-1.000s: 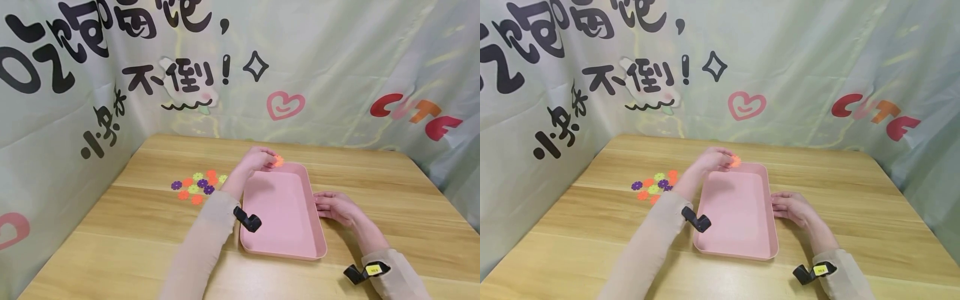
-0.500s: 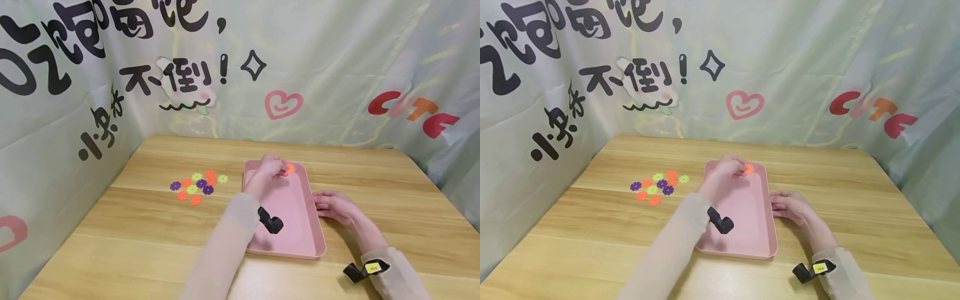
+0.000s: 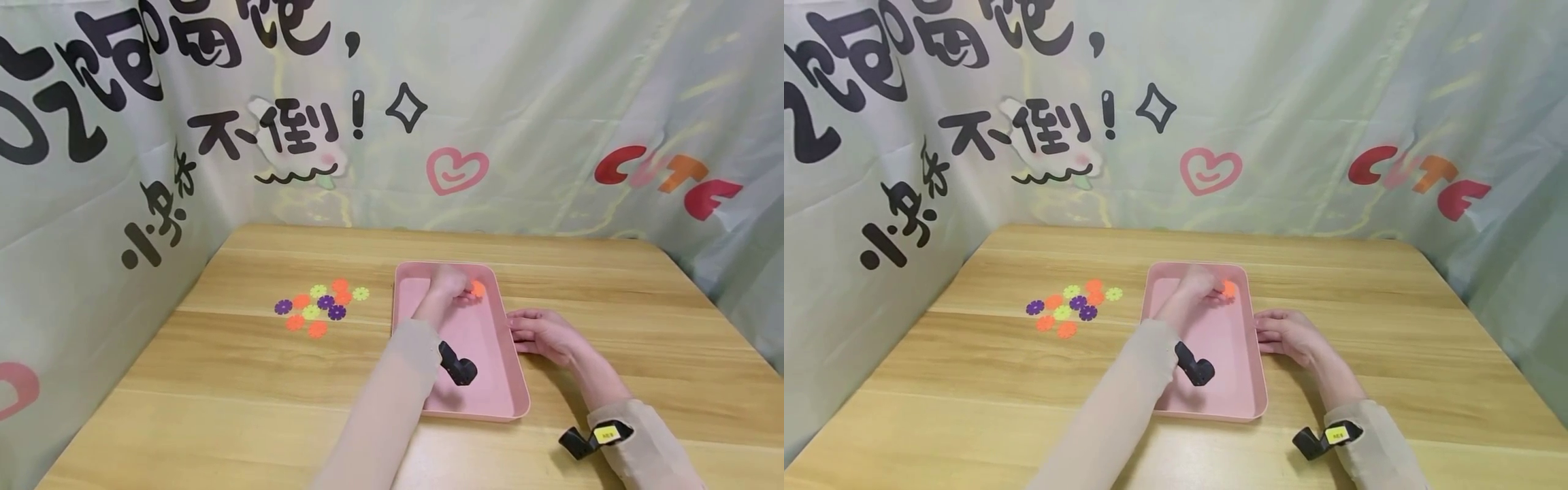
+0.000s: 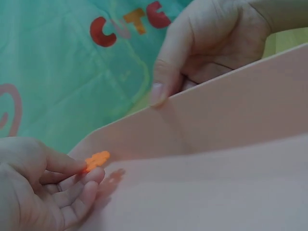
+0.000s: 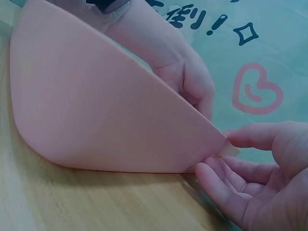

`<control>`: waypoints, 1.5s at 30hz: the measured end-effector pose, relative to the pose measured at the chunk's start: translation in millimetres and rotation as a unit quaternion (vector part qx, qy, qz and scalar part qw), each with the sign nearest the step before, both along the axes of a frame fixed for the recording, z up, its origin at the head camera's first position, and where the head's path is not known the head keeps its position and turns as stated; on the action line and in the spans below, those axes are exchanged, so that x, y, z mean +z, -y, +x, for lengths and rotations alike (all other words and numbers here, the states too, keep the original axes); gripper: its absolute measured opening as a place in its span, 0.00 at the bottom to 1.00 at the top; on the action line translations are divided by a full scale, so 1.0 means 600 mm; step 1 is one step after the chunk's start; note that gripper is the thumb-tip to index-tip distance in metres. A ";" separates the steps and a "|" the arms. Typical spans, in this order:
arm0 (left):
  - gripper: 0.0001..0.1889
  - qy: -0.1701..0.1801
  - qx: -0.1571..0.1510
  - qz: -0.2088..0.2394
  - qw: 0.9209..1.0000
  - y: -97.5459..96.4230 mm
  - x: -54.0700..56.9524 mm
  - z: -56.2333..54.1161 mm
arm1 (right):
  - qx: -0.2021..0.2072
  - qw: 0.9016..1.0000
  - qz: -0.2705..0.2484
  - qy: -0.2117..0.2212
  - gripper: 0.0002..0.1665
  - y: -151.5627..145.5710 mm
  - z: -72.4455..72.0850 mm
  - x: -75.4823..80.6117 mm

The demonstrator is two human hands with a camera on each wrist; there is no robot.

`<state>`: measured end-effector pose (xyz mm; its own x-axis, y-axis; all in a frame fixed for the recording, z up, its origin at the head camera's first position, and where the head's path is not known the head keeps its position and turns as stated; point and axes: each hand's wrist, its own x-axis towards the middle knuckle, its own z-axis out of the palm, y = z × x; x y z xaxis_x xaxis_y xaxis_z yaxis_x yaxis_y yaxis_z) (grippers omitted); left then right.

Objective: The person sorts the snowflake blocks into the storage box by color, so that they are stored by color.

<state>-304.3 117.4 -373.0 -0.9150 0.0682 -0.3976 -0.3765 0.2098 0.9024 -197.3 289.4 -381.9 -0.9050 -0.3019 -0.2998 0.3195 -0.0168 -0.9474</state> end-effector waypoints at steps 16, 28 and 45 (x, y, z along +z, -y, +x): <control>0.07 -0.037 0.028 -0.049 0.998 0.002 -0.009 0.014 | 0.001 1.000 0.000 -0.001 0.14 0.002 0.003 0.001; 0.09 -0.067 0.010 -0.128 0.989 0.002 -0.009 0.018 | 0.000 1.000 -0.005 0.003 0.10 0.002 0.003 -0.001; 0.00 -0.065 -0.013 -0.091 0.994 0.033 0.018 0.005 | -0.002 1.000 0.005 0.002 0.13 0.003 0.004 0.000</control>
